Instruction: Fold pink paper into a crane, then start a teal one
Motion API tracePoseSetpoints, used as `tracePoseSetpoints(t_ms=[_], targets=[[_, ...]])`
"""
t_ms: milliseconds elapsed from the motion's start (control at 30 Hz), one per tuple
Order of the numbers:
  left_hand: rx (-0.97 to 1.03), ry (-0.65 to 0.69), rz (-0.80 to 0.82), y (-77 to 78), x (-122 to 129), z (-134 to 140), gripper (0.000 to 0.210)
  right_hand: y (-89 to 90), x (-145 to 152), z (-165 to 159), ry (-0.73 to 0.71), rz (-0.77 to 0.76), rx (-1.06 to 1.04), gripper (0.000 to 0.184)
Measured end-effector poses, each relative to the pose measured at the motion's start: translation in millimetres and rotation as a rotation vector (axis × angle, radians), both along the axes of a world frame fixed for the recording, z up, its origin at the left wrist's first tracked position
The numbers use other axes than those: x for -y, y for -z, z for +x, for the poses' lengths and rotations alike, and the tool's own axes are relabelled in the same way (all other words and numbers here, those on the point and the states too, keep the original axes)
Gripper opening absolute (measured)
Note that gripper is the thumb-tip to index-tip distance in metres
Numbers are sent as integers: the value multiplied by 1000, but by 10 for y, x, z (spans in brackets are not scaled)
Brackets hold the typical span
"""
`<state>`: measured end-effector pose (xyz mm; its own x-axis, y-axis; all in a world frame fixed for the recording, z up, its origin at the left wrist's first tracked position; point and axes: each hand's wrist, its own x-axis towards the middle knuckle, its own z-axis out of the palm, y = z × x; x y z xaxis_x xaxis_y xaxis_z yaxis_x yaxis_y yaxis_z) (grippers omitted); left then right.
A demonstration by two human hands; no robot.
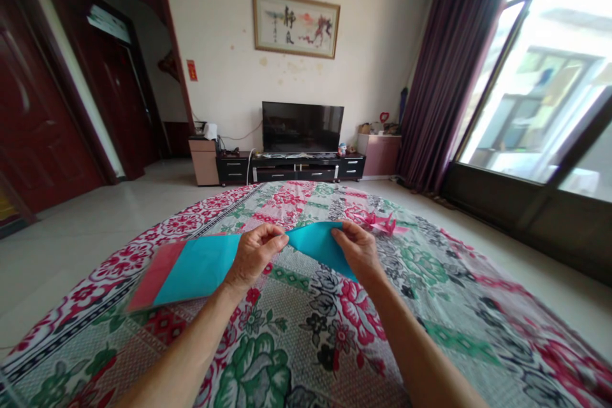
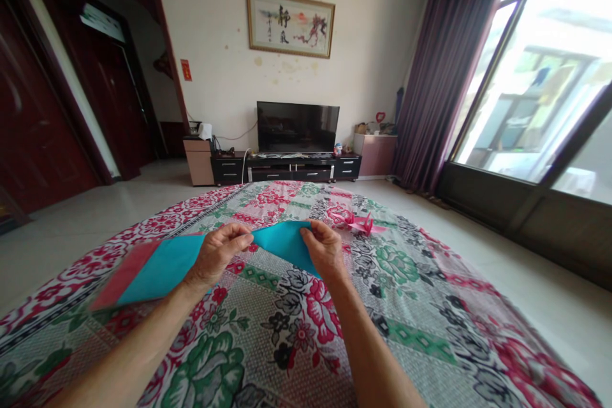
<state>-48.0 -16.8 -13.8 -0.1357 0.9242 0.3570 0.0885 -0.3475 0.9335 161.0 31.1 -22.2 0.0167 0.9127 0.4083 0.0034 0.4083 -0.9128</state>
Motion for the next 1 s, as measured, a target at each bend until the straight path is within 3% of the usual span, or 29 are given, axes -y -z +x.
tracePoseSetpoints(t_ms=[300,500,800,1000], targets=[[7,-76,35,-41,-6,20,16,-27,-5,-13,79,97,70,23],[122,-75,85,-35,-35,46,37,-27,29,-29,113,143,105,23],[22,-197,139,-47,-21,45,46,-19,57,-82,47,73,23,24],[0,-183,148,-35,-22,44,43,12,34,-77,47,43,-18,23]])
